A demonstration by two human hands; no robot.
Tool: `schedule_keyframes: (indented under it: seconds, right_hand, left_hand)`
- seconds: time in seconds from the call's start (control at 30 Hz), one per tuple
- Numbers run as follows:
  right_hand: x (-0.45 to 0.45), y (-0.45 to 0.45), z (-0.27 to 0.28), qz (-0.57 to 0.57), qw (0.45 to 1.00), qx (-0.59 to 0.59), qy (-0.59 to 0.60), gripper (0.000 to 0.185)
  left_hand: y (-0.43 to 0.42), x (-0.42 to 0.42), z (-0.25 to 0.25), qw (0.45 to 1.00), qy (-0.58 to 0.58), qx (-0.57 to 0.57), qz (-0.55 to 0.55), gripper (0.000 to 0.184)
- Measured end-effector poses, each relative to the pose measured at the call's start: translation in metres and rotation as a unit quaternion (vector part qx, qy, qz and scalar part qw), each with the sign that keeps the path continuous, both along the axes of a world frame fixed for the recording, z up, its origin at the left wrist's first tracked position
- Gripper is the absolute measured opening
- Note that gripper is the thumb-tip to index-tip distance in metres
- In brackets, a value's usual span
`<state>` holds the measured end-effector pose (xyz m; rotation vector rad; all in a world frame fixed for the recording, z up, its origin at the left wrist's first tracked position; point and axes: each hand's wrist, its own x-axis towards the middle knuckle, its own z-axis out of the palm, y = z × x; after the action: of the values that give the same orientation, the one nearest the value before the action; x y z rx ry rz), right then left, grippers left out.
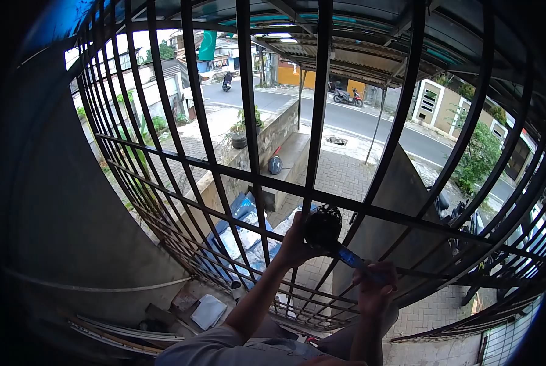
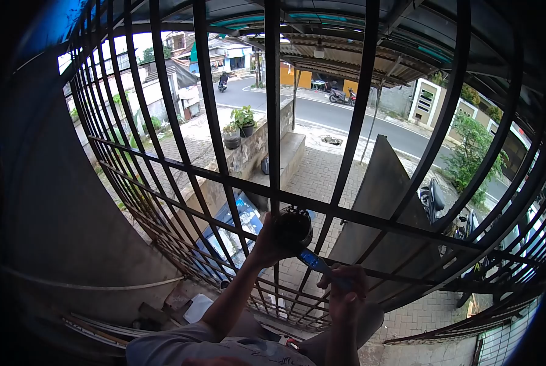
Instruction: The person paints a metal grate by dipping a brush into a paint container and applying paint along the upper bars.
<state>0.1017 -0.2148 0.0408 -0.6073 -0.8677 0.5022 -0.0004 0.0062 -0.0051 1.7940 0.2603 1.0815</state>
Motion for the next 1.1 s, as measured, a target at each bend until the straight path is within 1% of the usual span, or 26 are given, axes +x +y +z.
schedule_keyframes:
  seconds: [0.13, 0.2, 0.27, 0.37, 0.43, 0.53, 0.6, 0.63, 0.7, 0.8, 0.87, 0.93, 1.07, 1.1]
  right_hand:
    - [-0.006, 0.003, -0.001, -0.029, 1.0, 0.005, 0.01, 0.075]
    - [-0.01, 0.002, 0.001, -0.043, 0.999, -0.011, 0.014, 0.073]
    - [-0.013, 0.001, 0.0, -0.057, 0.998, -0.024, 0.019, 0.072]
    - [-0.015, 0.001, 0.0, -0.058, 0.998, -0.003, 0.011, 0.067]
    - [-0.017, -0.001, 0.004, -0.073, 0.997, 0.016, -0.031, 0.064]
    - [-0.021, 0.0, 0.007, -0.093, 0.995, 0.02, -0.039, 0.061]
    - [-0.021, 0.001, 0.006, -0.106, 0.994, 0.009, -0.025, 0.058]
    - [-0.021, 0.0, 0.004, -0.121, 0.993, -0.001, -0.013, 0.056]
    - [-0.019, -0.001, -0.003, -0.117, 0.993, -0.017, -0.013, 0.056]
    - [-0.023, -0.003, -0.007, -0.117, 0.992, -0.038, -0.011, 0.058]
    - [-0.027, -0.003, -0.006, -0.119, 0.992, -0.049, -0.009, 0.06]
    - [-0.029, -0.002, -0.005, -0.118, 0.992, -0.039, -0.016, 0.061]
    - [-0.029, -0.003, 0.0, -0.12, 0.992, -0.041, -0.024, 0.059]
    - [-0.027, -0.003, 0.003, -0.11, 0.992, -0.044, -0.047, 0.057]
  left_hand:
    - [-0.003, -0.002, 0.005, 1.0, -0.003, 0.019, 0.01, 0.087]
    - [-0.004, -0.001, 0.005, 1.0, 0.002, -0.016, 0.015, 0.087]
    - [-0.005, -0.003, 0.008, 1.0, 0.0, -0.005, 0.014, 0.087]
    - [0.0, 0.0, 0.0, 1.0, -0.005, 0.001, 0.005, 0.089]
    - [0.001, 0.001, -0.001, 1.0, -0.006, -0.004, -0.004, 0.091]
    - [-0.001, -0.001, 0.001, 0.999, -0.015, -0.038, -0.013, 0.093]
    - [-0.002, -0.002, 0.003, 1.0, -0.005, -0.005, 0.006, 0.095]
    - [-0.001, -0.001, -0.001, 1.0, -0.004, -0.011, 0.008, 0.095]
    - [0.003, 0.004, -0.007, 0.995, -0.052, -0.064, -0.049, 0.095]
    - [0.003, 0.003, -0.007, 0.998, -0.029, -0.048, -0.034, 0.094]
    - [-0.001, 0.001, -0.004, 0.997, -0.034, -0.068, -0.03, 0.093]
    - [-0.002, 0.0, 0.001, 0.999, -0.021, -0.035, -0.007, 0.093]
    - [0.001, 0.003, -0.004, 0.999, -0.033, -0.034, -0.021, 0.093]
    - [0.003, 0.003, -0.006, 0.998, -0.046, -0.037, -0.035, 0.092]
